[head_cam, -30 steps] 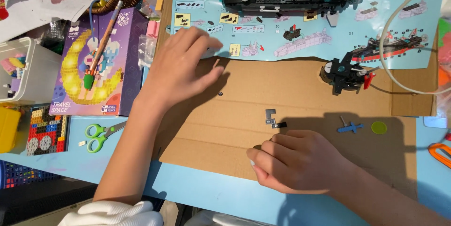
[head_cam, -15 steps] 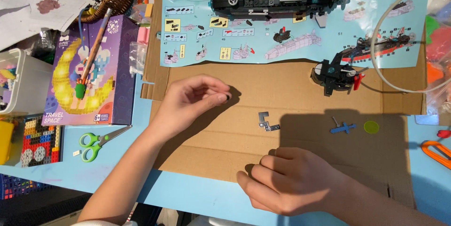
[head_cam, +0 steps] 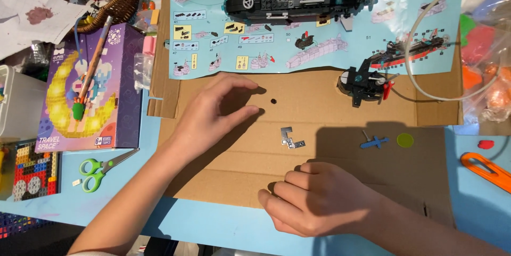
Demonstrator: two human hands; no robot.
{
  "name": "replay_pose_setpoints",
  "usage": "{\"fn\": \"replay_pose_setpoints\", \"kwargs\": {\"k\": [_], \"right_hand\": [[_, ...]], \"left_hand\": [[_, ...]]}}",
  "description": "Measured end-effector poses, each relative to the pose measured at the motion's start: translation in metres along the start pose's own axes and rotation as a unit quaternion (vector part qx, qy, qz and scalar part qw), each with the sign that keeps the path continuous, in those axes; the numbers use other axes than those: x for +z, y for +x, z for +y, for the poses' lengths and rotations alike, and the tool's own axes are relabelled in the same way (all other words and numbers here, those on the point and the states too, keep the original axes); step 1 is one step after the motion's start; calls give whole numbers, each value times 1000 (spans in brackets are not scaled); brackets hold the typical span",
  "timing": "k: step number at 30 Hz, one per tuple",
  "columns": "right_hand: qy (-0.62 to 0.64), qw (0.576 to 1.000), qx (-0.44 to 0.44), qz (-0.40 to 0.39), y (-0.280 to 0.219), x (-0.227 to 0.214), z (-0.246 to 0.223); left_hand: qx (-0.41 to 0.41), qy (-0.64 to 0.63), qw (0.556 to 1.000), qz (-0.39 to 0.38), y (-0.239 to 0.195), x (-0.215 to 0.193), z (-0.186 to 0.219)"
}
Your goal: The person assembles a small black and red Lego component by connecting several pieces together. They then pick up a larger, partially assembled black and red Lego structure and attempt to attach the smaller component to it, following a visible instruction manual on the table.
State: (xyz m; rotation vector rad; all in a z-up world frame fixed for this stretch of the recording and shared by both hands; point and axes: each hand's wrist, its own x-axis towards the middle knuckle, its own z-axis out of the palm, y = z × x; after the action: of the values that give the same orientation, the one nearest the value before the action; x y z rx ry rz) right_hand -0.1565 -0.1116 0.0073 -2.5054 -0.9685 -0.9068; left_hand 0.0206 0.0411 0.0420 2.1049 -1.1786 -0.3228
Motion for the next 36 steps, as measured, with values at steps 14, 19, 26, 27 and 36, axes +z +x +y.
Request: {"fn": "replay_pose_setpoints", "kwargs": {"k": [14, 19, 26, 27, 36], "right_hand": [[-8, 1000, 19, 0, 1, -1, 2], [-9, 999, 32, 1, -1, 2, 5], [-26, 987, 158, -2, 2, -2, 24], [-13, 981, 195, 13, 4, -5, 29], [-57, 929, 364, -22, -12, -3, 44]], "left_hand": [[223, 350, 908, 50, 43, 41, -18], [237, 342, 903, 105, 33, 60, -15], [184, 299, 936, 35, 10, 74, -30], [179, 271, 945, 26, 9, 75, -33], [190, 205, 959, 47, 9, 66, -28]]}}
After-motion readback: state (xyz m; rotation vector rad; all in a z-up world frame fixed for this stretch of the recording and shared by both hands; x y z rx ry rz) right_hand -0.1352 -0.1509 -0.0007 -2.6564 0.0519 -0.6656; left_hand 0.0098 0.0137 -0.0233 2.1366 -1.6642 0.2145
